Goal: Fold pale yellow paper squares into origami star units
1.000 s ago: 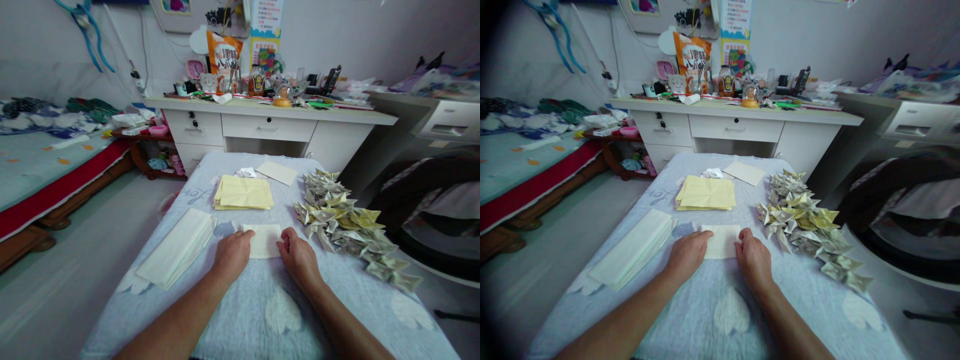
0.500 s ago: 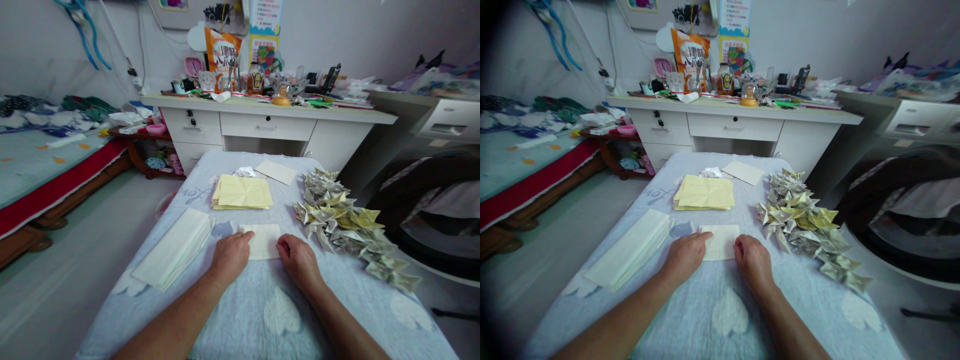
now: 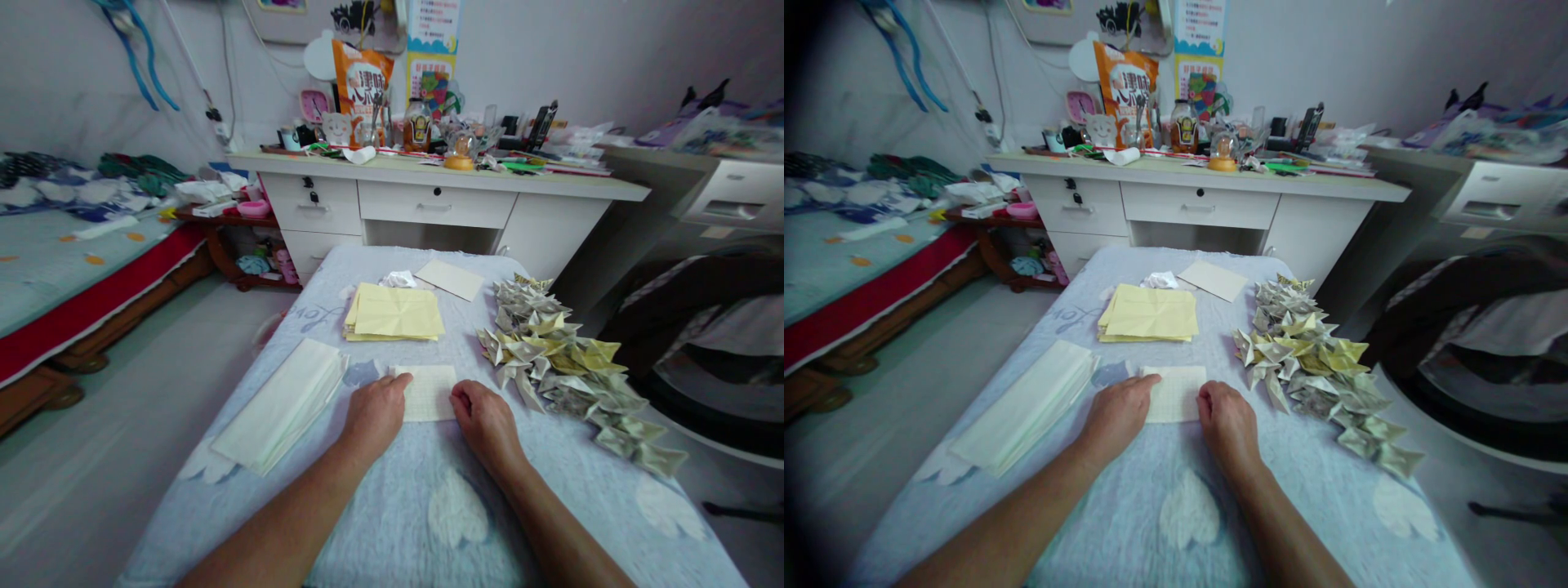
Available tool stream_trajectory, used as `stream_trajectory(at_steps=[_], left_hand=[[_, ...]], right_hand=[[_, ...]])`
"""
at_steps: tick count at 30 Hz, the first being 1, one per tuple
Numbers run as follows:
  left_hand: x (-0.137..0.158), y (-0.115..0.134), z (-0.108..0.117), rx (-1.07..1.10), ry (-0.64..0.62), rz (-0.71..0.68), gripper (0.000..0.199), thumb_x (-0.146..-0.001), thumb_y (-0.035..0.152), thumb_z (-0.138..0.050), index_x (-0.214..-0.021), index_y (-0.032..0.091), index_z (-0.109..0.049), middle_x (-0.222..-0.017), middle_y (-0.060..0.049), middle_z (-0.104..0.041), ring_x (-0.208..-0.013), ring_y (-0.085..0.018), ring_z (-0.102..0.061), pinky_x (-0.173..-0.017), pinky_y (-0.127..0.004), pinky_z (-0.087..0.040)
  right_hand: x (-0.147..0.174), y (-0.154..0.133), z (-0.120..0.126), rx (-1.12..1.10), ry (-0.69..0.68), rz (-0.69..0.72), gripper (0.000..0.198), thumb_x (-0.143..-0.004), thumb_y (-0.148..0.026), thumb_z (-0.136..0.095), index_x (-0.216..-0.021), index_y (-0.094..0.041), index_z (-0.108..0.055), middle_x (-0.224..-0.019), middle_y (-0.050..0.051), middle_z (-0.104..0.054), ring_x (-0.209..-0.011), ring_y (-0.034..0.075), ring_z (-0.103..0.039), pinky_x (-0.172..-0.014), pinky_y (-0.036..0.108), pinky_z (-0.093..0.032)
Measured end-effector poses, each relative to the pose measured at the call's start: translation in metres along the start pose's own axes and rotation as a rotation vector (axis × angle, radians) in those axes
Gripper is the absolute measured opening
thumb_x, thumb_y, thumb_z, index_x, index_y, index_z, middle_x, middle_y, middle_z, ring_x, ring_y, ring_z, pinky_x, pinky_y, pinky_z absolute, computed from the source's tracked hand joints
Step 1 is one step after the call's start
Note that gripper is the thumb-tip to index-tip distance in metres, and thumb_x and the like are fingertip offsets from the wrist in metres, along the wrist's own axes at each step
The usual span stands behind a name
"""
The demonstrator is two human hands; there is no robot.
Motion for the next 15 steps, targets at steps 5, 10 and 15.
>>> stream_trajectory(at_steps=[5,10,15], left_hand=[[-0.0019,-0.0006,-0.0012,-0.009,0.000,0.008,0.038,-0.091,0.017,-0.037,-0.122,0.023,-0.057,-0.106,-0.005,-0.070,-0.094,-0.018,-0.066,-0.083,-0.029,-0.050],[-0.0026,-0.0007,-0.0006,-0.017,-0.010,0.020,0.037,-0.092,0.018,-0.036,-0.122,0.025,-0.057,-0.104,-0.005,-0.070,-0.091,-0.018,-0.066,-0.078,-0.029,-0.050],[-0.0026,0.0003,0.0007,-0.041,-0.048,0.030,0.036,-0.092,0.018,-0.037,-0.121,0.027,-0.056,-0.097,-0.004,-0.069,-0.087,-0.018,-0.066,-0.074,-0.028,-0.048]], right_hand=[[-0.0015,0.0003,-0.0002,0.017,-0.001,-0.017,0.014,-0.085,-0.022,-0.049,-0.083,-0.019,-0.063,-0.077,0.001,-0.064,-0.069,0.015,-0.056,-0.064,0.025,-0.033],[-0.0018,-0.0011,0.0000,0.025,-0.007,-0.025,0.016,-0.087,-0.023,-0.048,-0.084,-0.019,-0.063,-0.079,0.002,-0.065,-0.070,0.015,-0.056,-0.065,0.025,-0.033],[-0.0019,-0.0010,-0.0003,0.037,0.000,-0.020,0.015,-0.086,-0.022,-0.048,-0.084,-0.019,-0.063,-0.078,0.001,-0.065,-0.069,0.015,-0.056,-0.065,0.025,-0.033]])
Point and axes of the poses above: each hand's wrist, its own x-axis away from the middle knuckle, its own z-axis out of the back of the hand, y = z × x, the point moved 7 cm from there along -x, towards the middle knuckle
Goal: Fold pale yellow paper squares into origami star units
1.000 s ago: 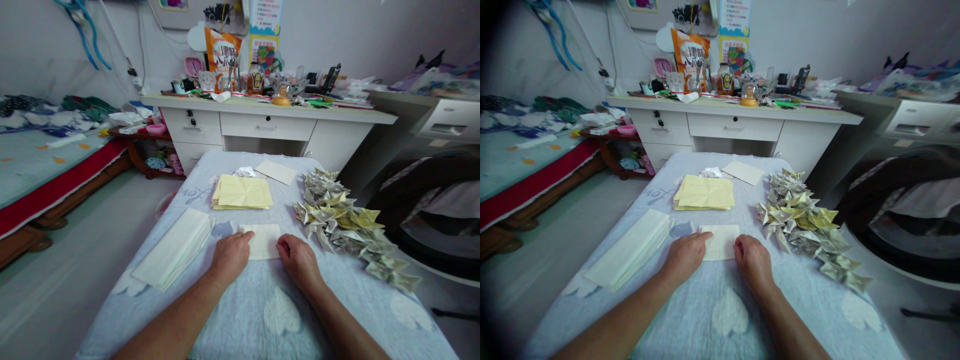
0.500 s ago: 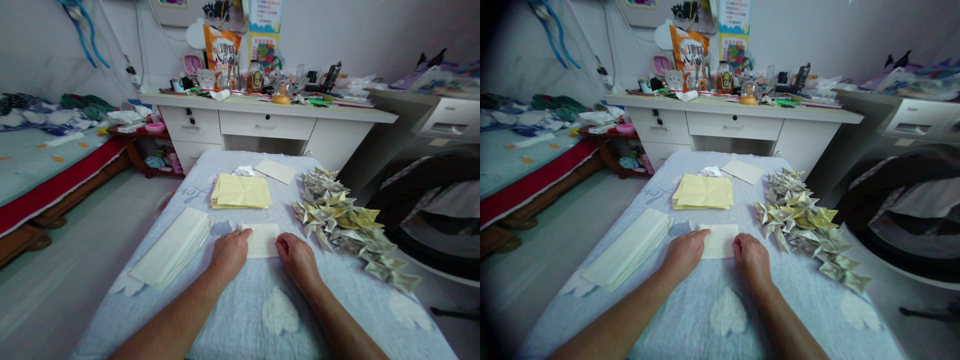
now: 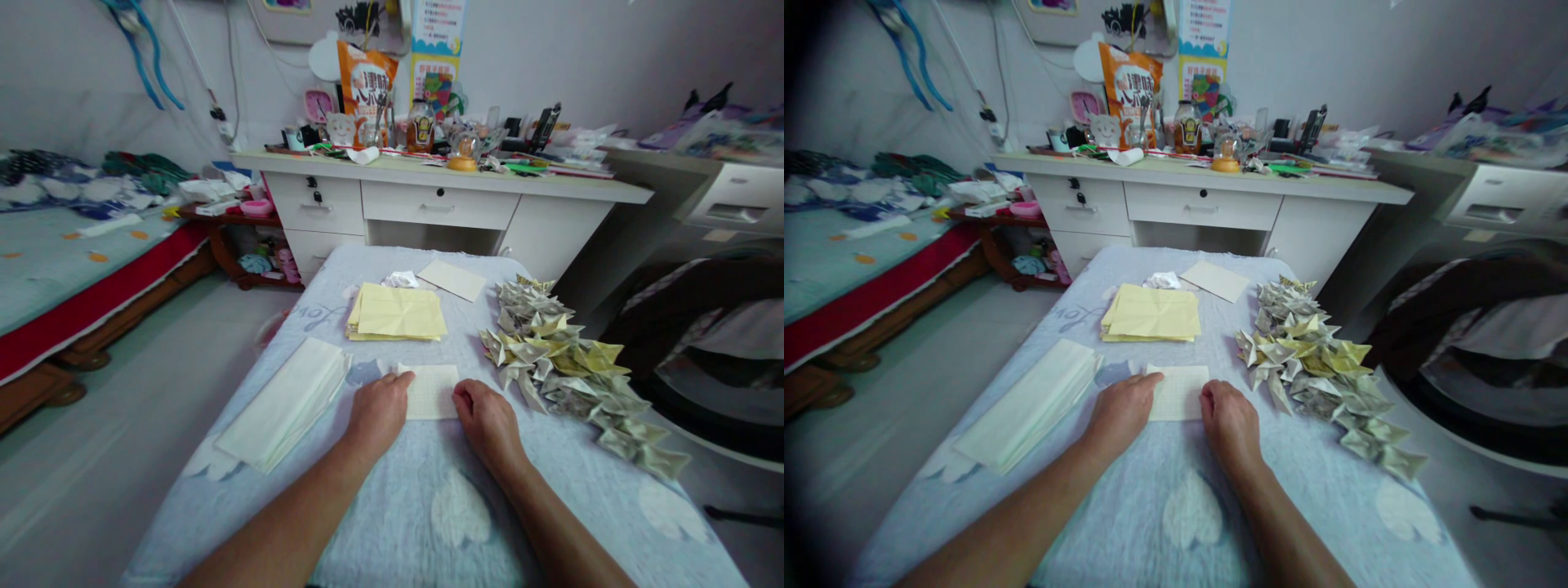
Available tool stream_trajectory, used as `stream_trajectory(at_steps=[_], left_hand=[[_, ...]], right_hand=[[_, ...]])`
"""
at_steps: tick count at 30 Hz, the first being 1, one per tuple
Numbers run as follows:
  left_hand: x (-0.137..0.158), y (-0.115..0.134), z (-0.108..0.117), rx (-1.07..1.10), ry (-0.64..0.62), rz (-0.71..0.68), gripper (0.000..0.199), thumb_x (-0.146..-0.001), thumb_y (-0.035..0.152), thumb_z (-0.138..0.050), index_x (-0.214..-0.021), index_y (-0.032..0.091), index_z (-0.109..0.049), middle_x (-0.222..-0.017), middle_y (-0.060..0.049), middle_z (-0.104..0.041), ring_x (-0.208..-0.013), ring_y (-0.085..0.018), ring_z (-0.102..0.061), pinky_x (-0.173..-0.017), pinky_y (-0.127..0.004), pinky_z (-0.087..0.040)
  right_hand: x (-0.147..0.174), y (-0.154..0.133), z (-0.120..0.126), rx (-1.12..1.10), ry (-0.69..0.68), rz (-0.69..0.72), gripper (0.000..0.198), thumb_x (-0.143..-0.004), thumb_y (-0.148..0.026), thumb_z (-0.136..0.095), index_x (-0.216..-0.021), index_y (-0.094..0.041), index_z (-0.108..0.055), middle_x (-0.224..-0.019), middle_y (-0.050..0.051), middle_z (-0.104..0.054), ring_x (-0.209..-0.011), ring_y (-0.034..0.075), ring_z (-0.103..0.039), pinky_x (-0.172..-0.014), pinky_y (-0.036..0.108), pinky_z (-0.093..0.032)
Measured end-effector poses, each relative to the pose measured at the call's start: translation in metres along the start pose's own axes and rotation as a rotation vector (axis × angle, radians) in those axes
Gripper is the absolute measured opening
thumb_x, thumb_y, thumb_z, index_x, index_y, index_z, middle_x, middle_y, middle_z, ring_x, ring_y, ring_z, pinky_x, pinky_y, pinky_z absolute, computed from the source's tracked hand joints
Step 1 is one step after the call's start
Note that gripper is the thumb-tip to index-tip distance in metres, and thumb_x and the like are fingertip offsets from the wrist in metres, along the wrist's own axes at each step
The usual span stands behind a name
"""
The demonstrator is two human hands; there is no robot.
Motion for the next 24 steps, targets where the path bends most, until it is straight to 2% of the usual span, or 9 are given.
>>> stream_trajectory(at_steps=[5,14,24], left_hand=[[0.001,0.000,-0.002,-0.021,-0.015,0.006,0.036,-0.091,0.017,-0.037,-0.121,0.027,-0.055,-0.097,-0.004,-0.067,-0.087,-0.018,-0.064,-0.074,-0.028,-0.047],[0.003,0.004,0.014,-0.088,0.127,-0.021,0.024,-0.089,0.019,-0.046,-0.101,0.027,-0.065,-0.095,-0.005,-0.053,-0.090,-0.019,-0.049,-0.077,-0.030,-0.040],[0.001,0.001,0.010,-0.046,0.145,-0.059,0.030,-0.089,0.019,-0.046,-0.113,0.027,-0.062,-0.092,-0.005,-0.054,-0.089,-0.020,-0.047,-0.080,-0.033,-0.038]], right_hand=[[0.000,0.001,-0.001,-0.001,0.002,0.005,0.014,-0.086,-0.022,-0.049,-0.084,-0.019,-0.063,-0.079,0.001,-0.065,-0.070,0.014,-0.056,-0.065,0.024,-0.034],[0.002,-0.002,-0.002,0.046,-0.004,0.015,0.016,-0.088,-0.021,-0.047,-0.086,-0.019,-0.063,-0.084,0.003,-0.066,-0.078,0.016,-0.058,-0.068,0.024,-0.034],[0.002,-0.004,0.000,0.065,-0.007,-0.006,0.015,-0.089,-0.021,-0.047,-0.086,-0.019,-0.062,-0.084,0.002,-0.065,-0.078,0.015,-0.058,-0.068,0.024,-0.034]])
Point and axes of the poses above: each hand's wrist, its own x-axis away from the middle knuckle, its own z-axis out of the back of the hand, y = z × x, the point moved 7 cm from there along -x, towards the middle knuckle
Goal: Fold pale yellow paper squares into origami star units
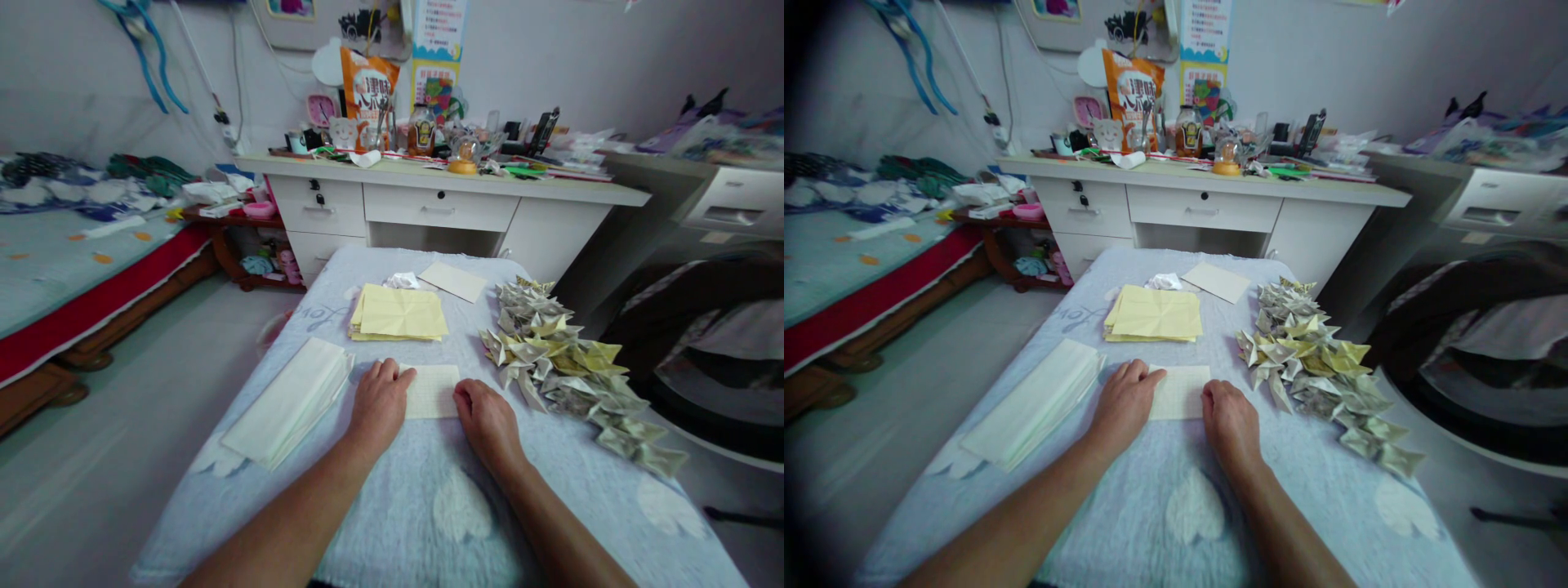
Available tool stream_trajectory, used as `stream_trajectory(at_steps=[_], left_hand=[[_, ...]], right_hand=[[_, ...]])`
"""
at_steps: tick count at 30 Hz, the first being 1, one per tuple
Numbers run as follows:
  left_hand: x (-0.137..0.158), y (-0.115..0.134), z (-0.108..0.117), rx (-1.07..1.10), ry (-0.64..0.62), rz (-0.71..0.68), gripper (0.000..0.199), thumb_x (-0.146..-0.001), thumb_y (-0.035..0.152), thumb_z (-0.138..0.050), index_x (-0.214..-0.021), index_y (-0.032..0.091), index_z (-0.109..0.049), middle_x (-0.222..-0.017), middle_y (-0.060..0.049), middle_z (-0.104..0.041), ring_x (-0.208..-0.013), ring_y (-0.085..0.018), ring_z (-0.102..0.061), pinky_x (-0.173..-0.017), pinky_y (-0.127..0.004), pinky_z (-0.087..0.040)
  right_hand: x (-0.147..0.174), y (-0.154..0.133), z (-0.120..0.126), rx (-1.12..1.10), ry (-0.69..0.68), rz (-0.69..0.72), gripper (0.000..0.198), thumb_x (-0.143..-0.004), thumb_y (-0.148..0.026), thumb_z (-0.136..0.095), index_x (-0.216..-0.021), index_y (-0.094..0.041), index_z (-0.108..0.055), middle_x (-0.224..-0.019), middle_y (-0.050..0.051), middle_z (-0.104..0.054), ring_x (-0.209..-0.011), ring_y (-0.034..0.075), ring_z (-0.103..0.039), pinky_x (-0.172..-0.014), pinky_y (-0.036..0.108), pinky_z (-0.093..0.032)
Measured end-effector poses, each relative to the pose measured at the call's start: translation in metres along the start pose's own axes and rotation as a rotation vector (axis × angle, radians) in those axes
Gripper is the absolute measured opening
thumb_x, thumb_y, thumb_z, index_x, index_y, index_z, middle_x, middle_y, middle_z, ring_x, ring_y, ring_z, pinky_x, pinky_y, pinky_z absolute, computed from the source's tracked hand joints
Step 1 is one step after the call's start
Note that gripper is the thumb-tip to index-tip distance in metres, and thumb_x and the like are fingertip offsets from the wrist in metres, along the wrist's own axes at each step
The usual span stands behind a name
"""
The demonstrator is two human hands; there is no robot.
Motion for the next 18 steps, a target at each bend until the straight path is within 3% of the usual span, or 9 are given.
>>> stream_trajectory(at_steps=[18], left_hand=[[-0.0023,-0.0042,0.0004,0.053,-0.017,0.046,0.031,-0.089,0.020,-0.047,-0.112,0.030,-0.064,-0.096,-0.005,-0.055,-0.093,-0.020,-0.048,-0.083,-0.033,-0.038]], right_hand=[[0.0005,0.0003,-0.0017,0.015,0.003,0.006,0.015,-0.089,-0.021,-0.048,-0.087,-0.020,-0.062,-0.084,0.002,-0.064,-0.078,0.015,-0.058,-0.065,0.024,-0.034]])
Point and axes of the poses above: each hand's wrist, its own x-axis away from the middle knuckle, its own z-axis out of the back of the hand, y = z × x, the point moved 7 cm from there along -x, towards the middle knuckle
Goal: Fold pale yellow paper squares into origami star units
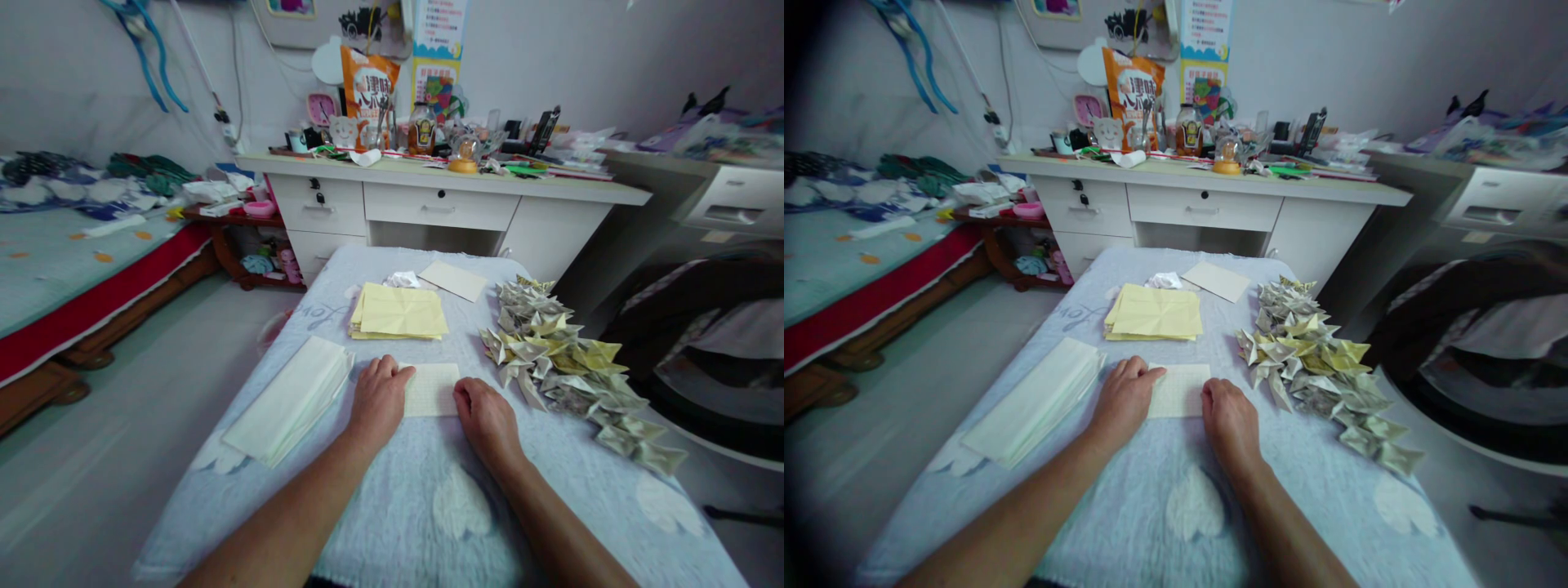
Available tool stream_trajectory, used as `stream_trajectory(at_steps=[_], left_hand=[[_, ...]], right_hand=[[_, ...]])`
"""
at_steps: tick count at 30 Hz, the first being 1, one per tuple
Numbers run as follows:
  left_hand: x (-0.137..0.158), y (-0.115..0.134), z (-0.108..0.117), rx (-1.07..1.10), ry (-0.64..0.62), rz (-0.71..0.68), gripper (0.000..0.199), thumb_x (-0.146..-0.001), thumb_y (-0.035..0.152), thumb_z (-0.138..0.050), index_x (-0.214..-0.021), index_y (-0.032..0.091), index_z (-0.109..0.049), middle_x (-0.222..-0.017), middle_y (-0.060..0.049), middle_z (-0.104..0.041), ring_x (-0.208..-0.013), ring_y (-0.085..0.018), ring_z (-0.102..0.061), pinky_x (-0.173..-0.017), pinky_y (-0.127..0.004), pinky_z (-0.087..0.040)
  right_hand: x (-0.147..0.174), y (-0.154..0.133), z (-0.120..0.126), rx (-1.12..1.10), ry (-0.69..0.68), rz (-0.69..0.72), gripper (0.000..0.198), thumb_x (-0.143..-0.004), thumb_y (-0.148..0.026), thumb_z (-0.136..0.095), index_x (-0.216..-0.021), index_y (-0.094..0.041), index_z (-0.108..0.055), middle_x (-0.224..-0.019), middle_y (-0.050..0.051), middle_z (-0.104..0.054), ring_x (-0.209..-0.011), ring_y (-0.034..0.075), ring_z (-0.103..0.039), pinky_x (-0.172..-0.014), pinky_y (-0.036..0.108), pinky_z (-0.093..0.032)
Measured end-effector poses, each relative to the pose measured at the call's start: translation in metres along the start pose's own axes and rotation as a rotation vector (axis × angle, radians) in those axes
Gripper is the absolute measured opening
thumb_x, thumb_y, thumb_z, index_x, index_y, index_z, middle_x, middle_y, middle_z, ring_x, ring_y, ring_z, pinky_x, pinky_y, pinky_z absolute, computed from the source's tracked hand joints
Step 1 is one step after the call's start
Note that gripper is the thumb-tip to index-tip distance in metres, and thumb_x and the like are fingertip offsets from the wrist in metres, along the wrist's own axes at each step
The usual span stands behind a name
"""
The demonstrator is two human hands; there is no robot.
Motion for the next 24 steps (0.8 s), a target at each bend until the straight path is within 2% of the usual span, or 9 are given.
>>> stream_trajectory(at_steps=[3,6,10,14,17,21,24], left_hand=[[0.003,0.002,0.007,0.034,0.050,-0.006,0.027,-0.088,0.031,-0.052,-0.111,0.031,-0.064,-0.111,-0.005,-0.053,-0.103,-0.022,-0.046,-0.090,-0.036,-0.037],[0.006,0.004,0.012,0.048,0.082,-0.016,0.035,-0.082,0.043,-0.060,-0.114,0.031,-0.063,-0.133,-0.006,-0.044,-0.118,-0.027,-0.039,-0.100,-0.042,-0.032],[0.008,0.001,0.011,0.040,0.035,-0.008,0.047,-0.076,0.049,-0.065,-0.119,0.032,-0.060,-0.144,-0.005,-0.035,-0.130,-0.030,-0.030,-0.107,-0.046,-0.026],[0.008,-0.005,0.006,0.042,-0.044,-0.013,0.057,-0.072,0.053,-0.067,-0.124,0.035,-0.054,-0.149,-0.004,-0.030,-0.134,-0.030,-0.026,-0.109,-0.047,-0.022],[0.008,-0.011,0.001,0.054,-0.088,-0.029,0.062,-0.071,0.056,-0.066,-0.129,0.038,-0.050,-0.150,-0.005,-0.029,-0.136,-0.030,-0.024,-0.110,-0.048,-0.019],[0.008,-0.018,-0.002,0.081,-0.133,-0.042,0.065,-0.072,0.054,-0.065,-0.132,0.041,-0.045,-0.150,-0.005,-0.028,-0.137,-0.030,-0.024,-0.111,-0.049,-0.018],[0.008,-0.020,-0.003,0.095,-0.187,-0.058,0.067,-0.073,0.052,-0.064,-0.135,0.041,-0.042,-0.150,-0.006,-0.027,-0.138,-0.030,-0.023,-0.111,-0.049,-0.017]], right_hand=[[0.001,-0.004,0.001,0.039,0.019,0.023,0.018,-0.092,-0.022,-0.045,-0.088,-0.020,-0.062,-0.086,0.003,-0.061,-0.080,0.015,-0.056,-0.066,0.024,-0.034],[0.001,-0.012,0.004,0.096,0.062,0.110,0.021,-0.093,-0.019,-0.044,-0.091,-0.020,-0.064,-0.095,0.006,-0.059,-0.088,0.018,-0.052,-0.073,0.026,-0.035],[0.000,-0.020,0.000,0.110,0.021,0.245,0.024,-0.088,-0.010,-0.046,-0.097,-0.022,-0.065,-0.102,0.006,-0.060,-0.094,0.020,-0.048,-0.080,0.029,-0.033],[-0.002,-0.023,-0.002,0.123,-0.037,0.261,0.022,-0.087,-0.009,-0.046,-0.098,-0.020,-0.062,-0.099,0.005,-0.060,-0.092,0.020,-0.047,-0.079,0.030,-0.032],[-0.001,-0.031,0.000,0.179,-0.043,0.223,0.013,-0.089,-0.025,-0.051,-0.097,-0.019,-0.059,-0.099,0.007,-0.058,-0.092,0.022,-0.047,-0.077,0.032,-0.032],[0.002,-0.043,0.002,0.255,0.006,0.153,0.041,-0.084,-0.055,-0.052,-0.099,-0.017,-0.056,-0.099,0.011,-0.056,-0.094,0.028,-0.046,-0.076,0.037,-0.033],[0.003,-0.048,0.000,0.273,0.046,0.122,0.055,-0.082,-0.065,-0.047,-0.104,-0.015,-0.055,-0.099,0.013,-0.055,-0.095,0.029,-0.046,-0.079,0.039,-0.033]])
Point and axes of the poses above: each hand's wrist, its own x-axis away from the middle knuckle, its own z-axis out of the back of the hand, y = z × x, the point moved 7 cm from there along -x, towards the middle knuckle
